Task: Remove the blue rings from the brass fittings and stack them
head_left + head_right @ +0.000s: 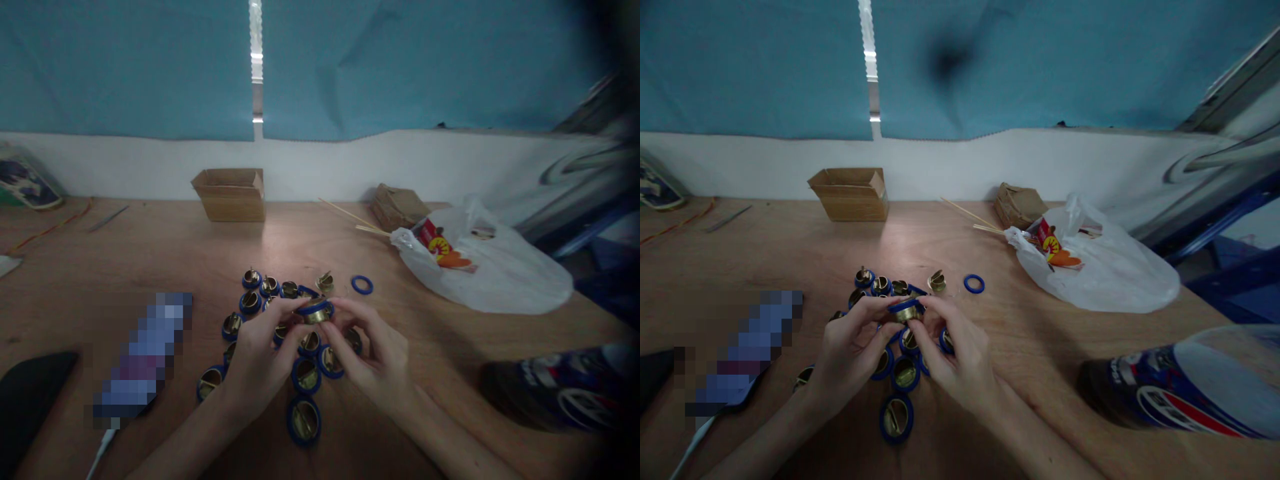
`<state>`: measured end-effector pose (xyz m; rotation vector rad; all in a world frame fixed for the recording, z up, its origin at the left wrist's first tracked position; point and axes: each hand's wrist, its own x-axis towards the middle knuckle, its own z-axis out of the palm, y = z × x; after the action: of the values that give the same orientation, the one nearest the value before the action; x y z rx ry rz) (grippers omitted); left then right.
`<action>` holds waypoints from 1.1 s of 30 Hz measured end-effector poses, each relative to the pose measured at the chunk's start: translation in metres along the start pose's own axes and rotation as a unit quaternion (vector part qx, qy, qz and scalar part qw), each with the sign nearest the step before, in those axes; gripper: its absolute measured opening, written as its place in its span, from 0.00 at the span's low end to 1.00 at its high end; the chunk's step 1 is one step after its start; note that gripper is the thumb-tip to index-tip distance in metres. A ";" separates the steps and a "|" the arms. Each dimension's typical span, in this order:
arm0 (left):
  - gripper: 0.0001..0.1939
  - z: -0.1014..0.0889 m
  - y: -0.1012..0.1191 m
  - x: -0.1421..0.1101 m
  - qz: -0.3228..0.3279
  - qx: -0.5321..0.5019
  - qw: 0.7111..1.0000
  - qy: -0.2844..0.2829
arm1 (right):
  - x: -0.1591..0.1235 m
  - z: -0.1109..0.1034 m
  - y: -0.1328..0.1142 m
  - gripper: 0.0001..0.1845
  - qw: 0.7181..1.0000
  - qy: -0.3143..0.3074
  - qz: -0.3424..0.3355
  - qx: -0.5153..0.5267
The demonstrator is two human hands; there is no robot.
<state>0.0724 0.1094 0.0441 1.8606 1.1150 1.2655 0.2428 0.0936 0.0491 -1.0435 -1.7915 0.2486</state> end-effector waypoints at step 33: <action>0.17 0.004 -0.003 -0.008 0.024 -0.055 0.998 -0.019 | 0.000 -0.002 0.002 0.21 0.999 -0.026 -0.010 0.038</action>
<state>0.0734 0.1039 0.0368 1.8312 0.9659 1.2862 0.2457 0.0944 0.0487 -0.9732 -1.8239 0.3305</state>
